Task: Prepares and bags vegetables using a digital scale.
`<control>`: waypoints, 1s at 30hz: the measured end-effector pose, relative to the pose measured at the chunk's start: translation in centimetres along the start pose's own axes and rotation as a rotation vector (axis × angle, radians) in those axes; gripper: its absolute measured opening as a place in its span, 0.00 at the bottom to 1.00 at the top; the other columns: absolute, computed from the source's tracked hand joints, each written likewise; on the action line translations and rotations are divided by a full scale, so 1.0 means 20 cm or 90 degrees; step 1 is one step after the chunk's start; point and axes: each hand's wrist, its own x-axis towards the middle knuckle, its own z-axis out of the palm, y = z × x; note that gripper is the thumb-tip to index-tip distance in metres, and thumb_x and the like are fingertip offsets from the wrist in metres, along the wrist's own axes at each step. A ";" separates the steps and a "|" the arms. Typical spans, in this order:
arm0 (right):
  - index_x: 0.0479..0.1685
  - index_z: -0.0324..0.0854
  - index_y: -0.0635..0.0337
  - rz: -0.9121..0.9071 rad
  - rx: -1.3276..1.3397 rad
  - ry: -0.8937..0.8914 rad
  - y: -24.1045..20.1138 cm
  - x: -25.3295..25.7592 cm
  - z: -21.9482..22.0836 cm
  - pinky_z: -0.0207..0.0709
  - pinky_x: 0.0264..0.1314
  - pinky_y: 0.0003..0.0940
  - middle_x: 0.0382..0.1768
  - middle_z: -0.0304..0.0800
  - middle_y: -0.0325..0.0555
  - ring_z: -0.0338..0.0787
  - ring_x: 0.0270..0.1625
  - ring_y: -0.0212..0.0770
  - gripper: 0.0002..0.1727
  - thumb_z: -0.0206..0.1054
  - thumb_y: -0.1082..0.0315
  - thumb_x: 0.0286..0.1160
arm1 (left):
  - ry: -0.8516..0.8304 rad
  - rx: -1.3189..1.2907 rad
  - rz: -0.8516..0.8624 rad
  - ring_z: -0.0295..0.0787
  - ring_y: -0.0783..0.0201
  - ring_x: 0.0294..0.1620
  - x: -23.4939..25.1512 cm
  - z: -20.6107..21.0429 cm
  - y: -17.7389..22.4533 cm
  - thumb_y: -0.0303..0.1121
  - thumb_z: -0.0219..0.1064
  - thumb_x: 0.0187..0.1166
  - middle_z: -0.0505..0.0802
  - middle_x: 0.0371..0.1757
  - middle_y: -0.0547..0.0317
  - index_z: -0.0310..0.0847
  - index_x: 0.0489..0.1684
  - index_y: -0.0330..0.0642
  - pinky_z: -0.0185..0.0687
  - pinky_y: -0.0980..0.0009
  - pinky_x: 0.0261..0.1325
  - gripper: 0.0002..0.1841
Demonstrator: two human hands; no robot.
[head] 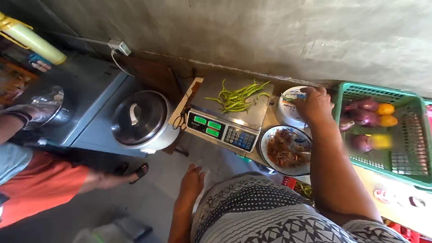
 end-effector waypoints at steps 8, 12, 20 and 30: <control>0.60 0.87 0.66 -0.264 0.038 -0.100 -0.32 0.00 0.10 0.73 0.71 0.72 0.62 0.89 0.66 0.87 0.67 0.69 0.15 0.57 0.72 0.88 | -0.002 -0.010 -0.025 0.87 0.46 0.67 -0.03 0.03 -0.03 0.38 0.59 0.88 0.84 0.71 0.38 0.83 0.70 0.36 0.81 0.51 0.72 0.20; 0.59 0.87 0.67 -0.312 0.043 -0.116 -0.45 0.08 0.10 0.74 0.70 0.71 0.59 0.90 0.66 0.88 0.66 0.67 0.14 0.59 0.70 0.88 | 0.007 -0.011 -0.042 0.86 0.45 0.68 -0.05 0.03 -0.06 0.37 0.59 0.88 0.84 0.72 0.38 0.84 0.70 0.36 0.81 0.51 0.73 0.20; 0.57 0.89 0.61 -0.371 0.058 -0.165 -0.67 0.26 0.01 0.77 0.67 0.66 0.54 0.93 0.60 0.91 0.60 0.61 0.13 0.60 0.69 0.86 | -0.018 -0.005 -0.078 0.85 0.45 0.70 -0.03 -0.04 -0.07 0.39 0.59 0.89 0.83 0.73 0.38 0.83 0.70 0.36 0.79 0.50 0.74 0.20; 0.50 0.91 0.63 -0.438 -0.010 -0.260 -0.73 0.23 0.35 0.76 0.57 0.80 0.47 0.92 0.69 0.90 0.54 0.73 0.09 0.66 0.70 0.83 | -0.041 -0.019 -0.098 0.83 0.46 0.73 -0.07 -0.02 -0.06 0.41 0.58 0.88 0.81 0.78 0.41 0.82 0.73 0.39 0.79 0.48 0.75 0.21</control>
